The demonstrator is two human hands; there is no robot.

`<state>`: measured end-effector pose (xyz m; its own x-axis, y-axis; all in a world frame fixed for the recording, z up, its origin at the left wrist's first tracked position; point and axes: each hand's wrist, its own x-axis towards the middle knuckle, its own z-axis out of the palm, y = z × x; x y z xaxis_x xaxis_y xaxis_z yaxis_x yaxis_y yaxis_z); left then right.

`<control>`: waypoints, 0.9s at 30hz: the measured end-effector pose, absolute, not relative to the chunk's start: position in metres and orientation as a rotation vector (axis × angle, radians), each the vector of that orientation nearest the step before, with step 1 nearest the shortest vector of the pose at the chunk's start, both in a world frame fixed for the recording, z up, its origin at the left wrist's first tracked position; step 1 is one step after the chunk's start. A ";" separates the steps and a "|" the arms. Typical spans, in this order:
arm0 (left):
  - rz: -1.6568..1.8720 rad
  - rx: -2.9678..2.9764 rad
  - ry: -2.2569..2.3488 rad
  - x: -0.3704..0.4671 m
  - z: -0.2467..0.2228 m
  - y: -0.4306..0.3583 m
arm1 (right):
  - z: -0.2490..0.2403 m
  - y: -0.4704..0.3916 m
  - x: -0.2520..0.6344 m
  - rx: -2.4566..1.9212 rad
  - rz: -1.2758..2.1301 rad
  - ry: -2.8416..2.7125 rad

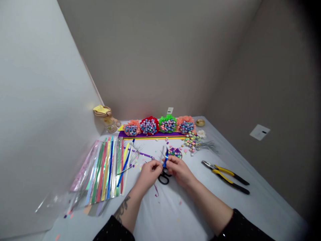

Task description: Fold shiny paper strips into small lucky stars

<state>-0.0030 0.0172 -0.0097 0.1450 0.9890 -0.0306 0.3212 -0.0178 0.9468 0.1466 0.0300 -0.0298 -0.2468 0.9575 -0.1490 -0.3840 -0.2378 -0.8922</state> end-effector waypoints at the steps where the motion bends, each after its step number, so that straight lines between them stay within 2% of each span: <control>1: 0.918 1.485 1.331 -0.004 -0.010 0.018 | -0.030 0.029 0.146 -0.905 1.696 -0.986; 10: 0.979 1.504 1.387 -0.007 -0.003 0.017 | -0.034 0.030 0.146 -0.950 1.595 -1.016; 27: 1.056 1.950 1.428 -0.011 -0.008 0.015 | -0.029 0.029 0.143 -0.975 1.586 -1.053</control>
<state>-0.0106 0.0155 -0.0085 0.1496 0.9441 0.2938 0.5577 -0.3260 0.7633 0.1432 0.0294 -0.0290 -0.2183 0.9703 -0.1045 -0.2799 -0.1648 -0.9458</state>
